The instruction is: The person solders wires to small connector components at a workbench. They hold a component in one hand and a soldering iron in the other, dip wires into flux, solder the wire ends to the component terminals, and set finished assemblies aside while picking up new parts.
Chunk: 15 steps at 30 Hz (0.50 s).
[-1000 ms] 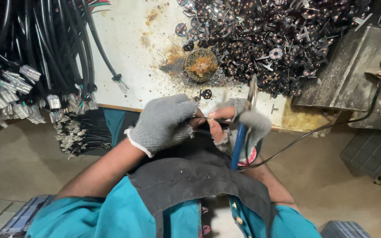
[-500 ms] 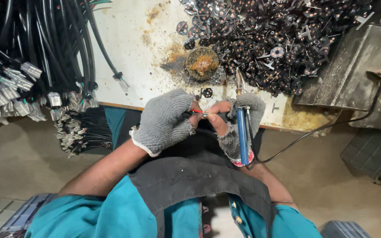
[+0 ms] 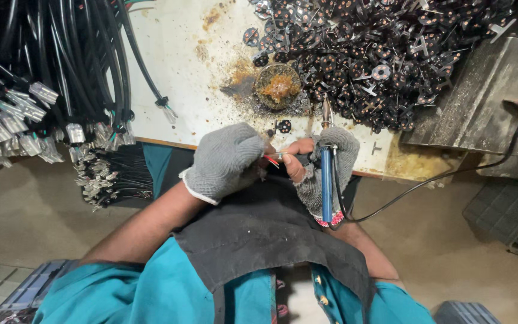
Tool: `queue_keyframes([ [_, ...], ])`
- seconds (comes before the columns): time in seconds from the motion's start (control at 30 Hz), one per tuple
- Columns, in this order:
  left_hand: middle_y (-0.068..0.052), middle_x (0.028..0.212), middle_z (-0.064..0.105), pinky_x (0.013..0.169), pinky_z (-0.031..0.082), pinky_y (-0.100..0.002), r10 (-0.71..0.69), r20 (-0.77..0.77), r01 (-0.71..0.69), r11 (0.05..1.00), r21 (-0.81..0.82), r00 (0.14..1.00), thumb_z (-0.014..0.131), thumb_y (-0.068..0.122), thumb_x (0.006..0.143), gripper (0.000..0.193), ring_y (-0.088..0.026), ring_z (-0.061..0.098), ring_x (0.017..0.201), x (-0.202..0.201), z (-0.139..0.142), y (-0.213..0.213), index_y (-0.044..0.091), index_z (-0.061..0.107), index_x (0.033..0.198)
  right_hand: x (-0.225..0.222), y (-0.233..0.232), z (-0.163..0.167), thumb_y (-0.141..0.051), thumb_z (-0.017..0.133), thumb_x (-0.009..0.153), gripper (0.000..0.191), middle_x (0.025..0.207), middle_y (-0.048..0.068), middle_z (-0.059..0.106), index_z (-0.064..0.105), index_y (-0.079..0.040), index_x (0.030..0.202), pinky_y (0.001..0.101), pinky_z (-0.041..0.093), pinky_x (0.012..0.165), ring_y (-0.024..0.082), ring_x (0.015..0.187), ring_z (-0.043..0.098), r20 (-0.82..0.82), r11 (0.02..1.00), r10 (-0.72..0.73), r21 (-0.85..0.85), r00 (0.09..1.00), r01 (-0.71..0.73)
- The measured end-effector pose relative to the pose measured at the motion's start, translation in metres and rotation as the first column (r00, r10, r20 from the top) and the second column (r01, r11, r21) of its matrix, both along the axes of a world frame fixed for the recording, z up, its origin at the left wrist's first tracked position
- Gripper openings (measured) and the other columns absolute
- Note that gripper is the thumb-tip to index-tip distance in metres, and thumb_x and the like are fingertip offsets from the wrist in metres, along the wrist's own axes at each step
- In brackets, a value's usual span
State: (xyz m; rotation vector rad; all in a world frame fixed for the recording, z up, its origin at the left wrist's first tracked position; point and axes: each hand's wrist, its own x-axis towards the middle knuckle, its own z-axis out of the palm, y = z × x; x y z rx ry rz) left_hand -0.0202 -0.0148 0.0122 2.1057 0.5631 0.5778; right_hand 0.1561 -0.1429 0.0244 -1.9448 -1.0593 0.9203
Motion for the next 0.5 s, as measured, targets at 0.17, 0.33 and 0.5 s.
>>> queue_keyframes([
  [0.17,-0.008,0.079,0.062,0.061,0.050,-0.039,0.303,-0.275,-0.327,0.944,-0.042,0.912,0.078,0.021,0.090,0.014,-0.026,0.065,0.068,0.008,-0.004,0.012,0.014,0.066,0.089,0.004,0.009,0.001,-0.012,0.082,0.090,0.008,0.084,0.005,0.072,0.075,-0.008,0.091,0.0331,0.051,0.078,0.020,0.079,0.067,0.265,0.966,-0.085,0.259,0.961,0.014],
  [0.33,-0.010,0.086,0.063,0.069,0.054,-0.041,0.396,-0.136,-0.400,0.917,0.000,0.908,0.079,0.026,0.092,0.020,-0.030,0.066,0.077,0.022,-0.015,0.028,0.009,0.067,0.095,0.009,0.018,-0.005,-0.008,0.081,0.086,0.011,0.088,0.008,0.074,0.077,-0.009,0.096,0.0362,0.051,0.078,0.027,0.080,0.067,0.451,0.978,-0.025,0.194,0.892,-0.071],
  [0.5,-0.010,0.087,0.064,0.069,0.054,-0.042,0.399,-0.140,-0.392,0.917,0.072,0.906,0.080,0.026,0.090,0.021,-0.032,0.067,0.078,0.026,-0.019,0.026,0.009,0.068,0.096,0.008,0.021,-0.005,-0.008,0.081,0.086,0.015,0.092,0.006,0.075,0.077,-0.010,0.100,0.0351,0.052,0.076,0.024,0.079,0.067,0.424,0.973,-0.036,0.222,0.905,-0.066],
])
